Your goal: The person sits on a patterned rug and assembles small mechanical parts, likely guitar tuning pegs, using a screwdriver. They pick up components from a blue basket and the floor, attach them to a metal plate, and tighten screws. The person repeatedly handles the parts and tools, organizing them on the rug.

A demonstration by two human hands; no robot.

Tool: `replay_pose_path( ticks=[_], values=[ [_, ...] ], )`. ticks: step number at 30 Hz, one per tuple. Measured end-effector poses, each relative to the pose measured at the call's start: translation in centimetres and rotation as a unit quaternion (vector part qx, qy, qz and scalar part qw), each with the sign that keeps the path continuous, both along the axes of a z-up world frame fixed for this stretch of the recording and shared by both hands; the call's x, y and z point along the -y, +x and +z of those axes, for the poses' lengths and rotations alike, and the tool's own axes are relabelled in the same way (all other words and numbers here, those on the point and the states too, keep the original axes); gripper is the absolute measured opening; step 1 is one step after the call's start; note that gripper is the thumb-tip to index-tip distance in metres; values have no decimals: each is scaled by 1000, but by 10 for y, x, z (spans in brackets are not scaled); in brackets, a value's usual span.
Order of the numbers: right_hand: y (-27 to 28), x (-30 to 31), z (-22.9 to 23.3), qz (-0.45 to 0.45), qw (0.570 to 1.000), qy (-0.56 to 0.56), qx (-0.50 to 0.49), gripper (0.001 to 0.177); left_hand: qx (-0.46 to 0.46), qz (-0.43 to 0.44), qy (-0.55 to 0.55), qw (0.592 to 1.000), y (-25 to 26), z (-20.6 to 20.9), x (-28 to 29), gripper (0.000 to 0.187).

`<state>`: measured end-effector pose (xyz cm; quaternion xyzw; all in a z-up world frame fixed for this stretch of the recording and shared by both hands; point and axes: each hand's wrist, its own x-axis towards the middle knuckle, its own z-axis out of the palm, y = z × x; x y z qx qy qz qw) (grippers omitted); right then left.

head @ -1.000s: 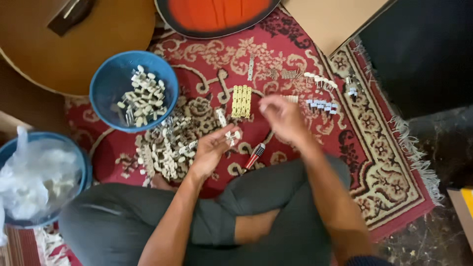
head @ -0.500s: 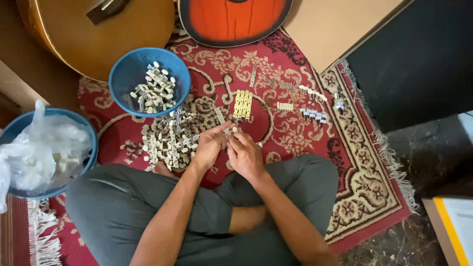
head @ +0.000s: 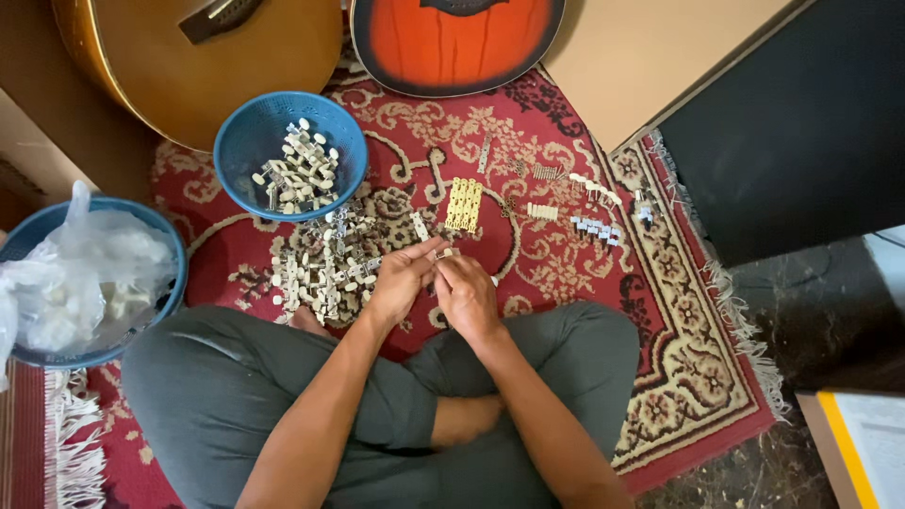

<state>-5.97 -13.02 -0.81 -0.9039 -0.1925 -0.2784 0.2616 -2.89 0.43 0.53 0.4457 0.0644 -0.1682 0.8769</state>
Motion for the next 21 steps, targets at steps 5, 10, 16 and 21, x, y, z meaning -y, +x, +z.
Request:
replay_pose_path(
  ticks=[5, 10, 16, 21],
  values=[
    [1, 0, -17, -40, 998, -38, 10, 3, 13, -1, 17, 1000, -2, -5, 3, 38],
    [6, 2, -35, -55, 998, -12, 34, 6, 10, -6, 46, 999, 1, -22, 6, 39],
    [31, 37, -12, -57, 990, 128, -9, 9, -29, 9, 41, 999, 3, -2, 1, 40],
    [119, 121, -8, -134, 981, 140, -12, 5, -56, 8, 47, 997, 2, 4, 2, 39]
  ],
)
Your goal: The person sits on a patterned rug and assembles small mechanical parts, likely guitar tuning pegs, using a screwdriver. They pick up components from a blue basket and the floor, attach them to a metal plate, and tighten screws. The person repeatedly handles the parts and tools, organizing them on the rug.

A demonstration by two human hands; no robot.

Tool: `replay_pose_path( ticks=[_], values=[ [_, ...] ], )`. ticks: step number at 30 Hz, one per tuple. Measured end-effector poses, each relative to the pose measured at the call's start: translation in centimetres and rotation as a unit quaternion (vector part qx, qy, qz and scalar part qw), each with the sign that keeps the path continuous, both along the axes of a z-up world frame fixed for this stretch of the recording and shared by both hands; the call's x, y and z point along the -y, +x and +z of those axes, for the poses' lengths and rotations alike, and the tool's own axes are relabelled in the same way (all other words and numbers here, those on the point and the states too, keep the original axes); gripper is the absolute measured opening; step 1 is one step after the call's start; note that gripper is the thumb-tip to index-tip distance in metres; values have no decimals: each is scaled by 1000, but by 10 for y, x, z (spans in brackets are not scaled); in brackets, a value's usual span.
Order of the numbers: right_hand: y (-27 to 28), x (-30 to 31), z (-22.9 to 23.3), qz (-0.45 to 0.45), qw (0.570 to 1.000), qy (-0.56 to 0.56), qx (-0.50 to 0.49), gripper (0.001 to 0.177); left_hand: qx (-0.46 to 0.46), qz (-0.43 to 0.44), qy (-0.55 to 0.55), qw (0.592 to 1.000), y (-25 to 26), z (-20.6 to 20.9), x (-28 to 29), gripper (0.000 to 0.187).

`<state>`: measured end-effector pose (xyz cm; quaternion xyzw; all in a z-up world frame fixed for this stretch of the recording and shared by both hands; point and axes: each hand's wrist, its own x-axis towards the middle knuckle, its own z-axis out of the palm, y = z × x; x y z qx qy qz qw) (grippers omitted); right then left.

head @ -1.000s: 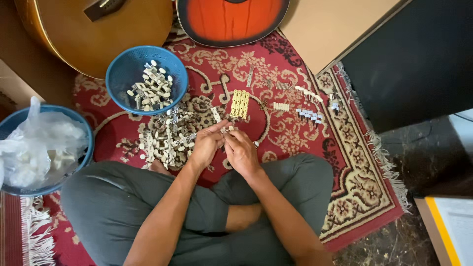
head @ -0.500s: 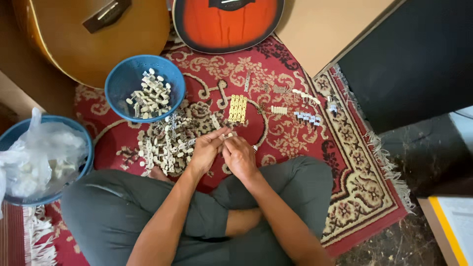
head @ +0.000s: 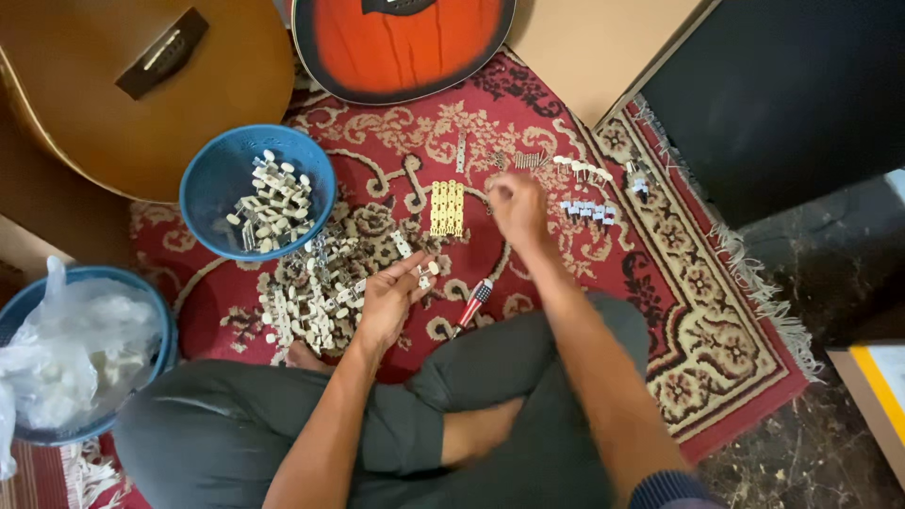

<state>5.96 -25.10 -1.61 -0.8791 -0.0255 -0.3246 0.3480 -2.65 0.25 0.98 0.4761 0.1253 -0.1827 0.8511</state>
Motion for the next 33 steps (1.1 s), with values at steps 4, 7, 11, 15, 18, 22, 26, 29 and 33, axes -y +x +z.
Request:
replay_pose_path(
  ticks=[4, 7, 11, 15, 18, 22, 26, 29, 33],
  values=[
    [59, 54, -57, -50, 993, -48, -101, 6, -13, 0, 10, 1000, 3, 27, 1, 38],
    [73, 60, -80, -69, 976, -84, -189, 6, -29, -5, 14, 999, 8, 26, 2, 39],
    [101, 53, -114, -129, 942, -89, -295, 16, -36, -32, 8, 999, 18, -3, 9, 39],
    [120, 60, -157, -145, 928, -205, -274, 21, -56, -40, 1, 998, 20, 24, 12, 40],
    [117, 53, -148, -129, 951, -223, -173, 11, -50, -49, 2, 998, 18, 5, 12, 39],
    [114, 57, -150, -121, 938, -293, -142, 8, -26, -51, -2, 998, 18, -12, 11, 38],
    [75, 41, -80, -104, 946, -231, -202, 14, 6, -38, -13, 999, 13, 21, 11, 35],
    [43, 17, -22, 39, 990, -59, -126, 6, 42, -33, -22, 998, 13, 2, 6, 37],
    [-52, -35, 60, 141, 957, 36, -251, 16, 53, -38, -26, 998, 11, -8, 2, 41]
  ],
)
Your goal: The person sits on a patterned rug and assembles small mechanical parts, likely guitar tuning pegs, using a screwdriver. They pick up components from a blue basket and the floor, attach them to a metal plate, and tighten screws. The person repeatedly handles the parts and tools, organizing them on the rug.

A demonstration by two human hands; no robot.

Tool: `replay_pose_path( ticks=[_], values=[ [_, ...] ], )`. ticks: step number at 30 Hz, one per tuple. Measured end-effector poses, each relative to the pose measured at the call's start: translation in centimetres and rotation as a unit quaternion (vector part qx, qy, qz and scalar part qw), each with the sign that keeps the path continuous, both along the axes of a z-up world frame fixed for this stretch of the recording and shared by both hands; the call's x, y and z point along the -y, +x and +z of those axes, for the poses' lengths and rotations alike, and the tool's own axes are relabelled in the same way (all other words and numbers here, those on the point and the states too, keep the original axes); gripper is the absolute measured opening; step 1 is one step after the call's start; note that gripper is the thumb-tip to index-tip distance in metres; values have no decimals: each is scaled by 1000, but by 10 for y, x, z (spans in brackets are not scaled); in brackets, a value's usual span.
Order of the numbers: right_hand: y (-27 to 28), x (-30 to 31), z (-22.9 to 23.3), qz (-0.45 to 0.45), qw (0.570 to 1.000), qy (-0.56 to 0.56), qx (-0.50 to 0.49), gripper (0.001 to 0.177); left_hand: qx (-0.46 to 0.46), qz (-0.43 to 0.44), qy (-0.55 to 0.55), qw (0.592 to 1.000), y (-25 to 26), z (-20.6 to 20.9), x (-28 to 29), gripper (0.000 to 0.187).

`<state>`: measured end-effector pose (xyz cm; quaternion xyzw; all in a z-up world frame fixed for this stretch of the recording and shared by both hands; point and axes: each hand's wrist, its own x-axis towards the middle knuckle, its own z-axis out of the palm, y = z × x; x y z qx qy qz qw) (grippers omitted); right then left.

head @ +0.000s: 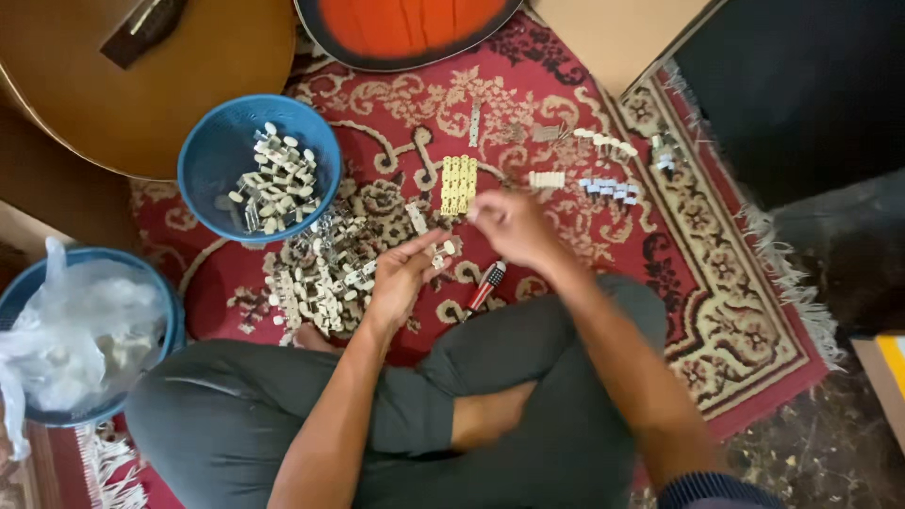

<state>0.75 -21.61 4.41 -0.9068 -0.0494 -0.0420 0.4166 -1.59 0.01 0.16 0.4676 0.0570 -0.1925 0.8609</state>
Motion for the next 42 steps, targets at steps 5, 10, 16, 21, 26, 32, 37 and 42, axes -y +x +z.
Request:
replay_pose_path(
  ticks=[5, 10, 16, 21, 26, 32, 37, 42],
  values=[
    [-63, -35, -57, -17, 984, 175, -15, 32, -23, -10, 14, 1000, -8, 8, 1, 41],
    [-66, -50, -73, -20, 982, 190, 0, 27, -30, -18, 19, 999, -20, 7, -4, 39],
    [-68, -55, -55, 9, 962, 274, -15, 17, -24, -13, 23, 999, -31, 37, -4, 38],
    [-73, -50, -40, -3, 909, 401, -117, 17, -28, -18, 40, 999, -36, 38, -1, 36],
    [-78, -50, -32, -45, 854, 464, -229, 11, -29, -14, 71, 997, -44, 68, 4, 41],
    [-68, -55, -56, 7, 976, 206, -74, 28, -27, -3, 78, 997, -34, 34, 1, 41],
    [-69, -37, -24, 33, 964, 223, -143, 22, -47, 20, 89, 995, -37, 55, 3, 40],
    [-47, 39, 39, -128, 940, 300, -97, 18, -47, 12, 79, 996, -27, 33, -8, 37]
  ],
)
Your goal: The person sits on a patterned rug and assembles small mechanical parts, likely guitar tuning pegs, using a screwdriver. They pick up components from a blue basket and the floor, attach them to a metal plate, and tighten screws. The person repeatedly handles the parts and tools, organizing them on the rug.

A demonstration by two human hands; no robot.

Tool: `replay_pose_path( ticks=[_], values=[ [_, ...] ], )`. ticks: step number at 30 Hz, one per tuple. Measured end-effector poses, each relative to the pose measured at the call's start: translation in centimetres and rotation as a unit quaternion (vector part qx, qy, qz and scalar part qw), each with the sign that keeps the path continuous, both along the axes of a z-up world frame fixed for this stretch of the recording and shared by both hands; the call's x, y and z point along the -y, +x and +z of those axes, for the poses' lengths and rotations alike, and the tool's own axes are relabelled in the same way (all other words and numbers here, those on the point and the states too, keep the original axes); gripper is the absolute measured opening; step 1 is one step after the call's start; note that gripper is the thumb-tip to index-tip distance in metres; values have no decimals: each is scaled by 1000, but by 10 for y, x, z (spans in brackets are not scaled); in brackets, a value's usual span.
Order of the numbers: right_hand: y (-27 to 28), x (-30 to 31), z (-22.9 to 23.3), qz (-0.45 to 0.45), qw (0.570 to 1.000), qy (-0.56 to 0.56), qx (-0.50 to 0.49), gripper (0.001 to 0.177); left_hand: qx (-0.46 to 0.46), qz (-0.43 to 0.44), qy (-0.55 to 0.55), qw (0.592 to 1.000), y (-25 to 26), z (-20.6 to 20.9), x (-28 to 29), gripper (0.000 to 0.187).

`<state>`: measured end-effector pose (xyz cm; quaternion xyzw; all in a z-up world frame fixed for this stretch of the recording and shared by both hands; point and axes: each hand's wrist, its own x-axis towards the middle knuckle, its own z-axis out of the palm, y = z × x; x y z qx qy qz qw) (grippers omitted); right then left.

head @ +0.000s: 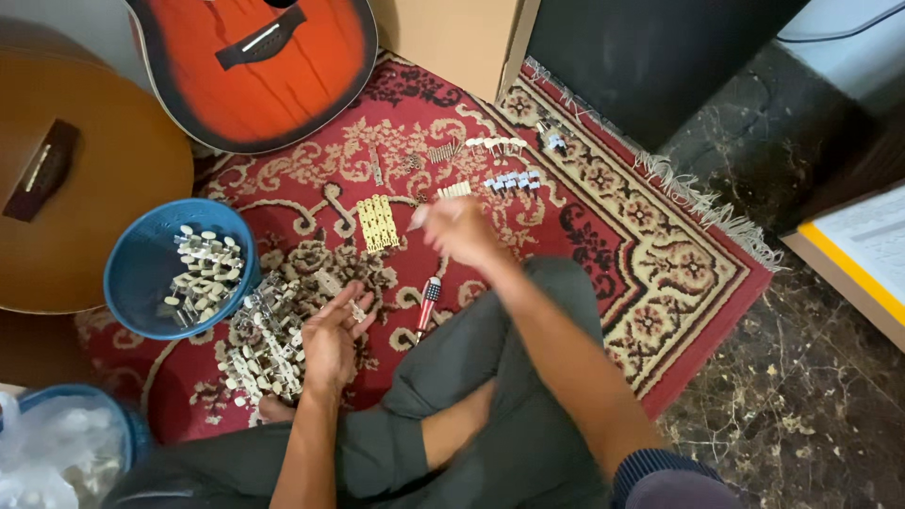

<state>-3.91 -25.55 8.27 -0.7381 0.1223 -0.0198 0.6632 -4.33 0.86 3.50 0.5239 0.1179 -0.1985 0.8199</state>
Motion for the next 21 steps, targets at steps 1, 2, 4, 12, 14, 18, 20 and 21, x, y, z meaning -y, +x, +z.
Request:
replay_pose_path(
  ticks=[1, 2, 4, 12, 14, 18, 20, 21],
  values=[
    [8, 20, 11, -67, 997, -37, 8, 13, -12, -6, 11, 1000, -1, 11, 2, 37],
    [18, 42, 22, -134, 988, -75, 17, 10, -24, -13, 21, 999, -1, 22, 6, 38],
    [44, 102, 3, -198, 973, -105, 48, 12, -24, -22, 32, 999, 1, 15, 8, 38],
    [90, 276, -149, -342, 899, -270, -48, 17, -33, -66, 97, 993, 17, -3, 14, 27],
    [80, 273, -171, -308, 891, -334, 7, 23, -24, -83, 85, 993, 20, -15, 13, 25],
    [88, 282, -178, -254, 870, -421, 8, 28, -46, -78, 112, 990, 29, -18, 21, 21],
    [87, 257, -156, -241, 938, -243, -48, 25, -59, -84, 98, 990, 30, -26, 21, 21],
    [93, 268, -174, -240, 939, -242, -53, 25, -63, -84, 100, 989, 31, -25, 21, 21]
  ],
)
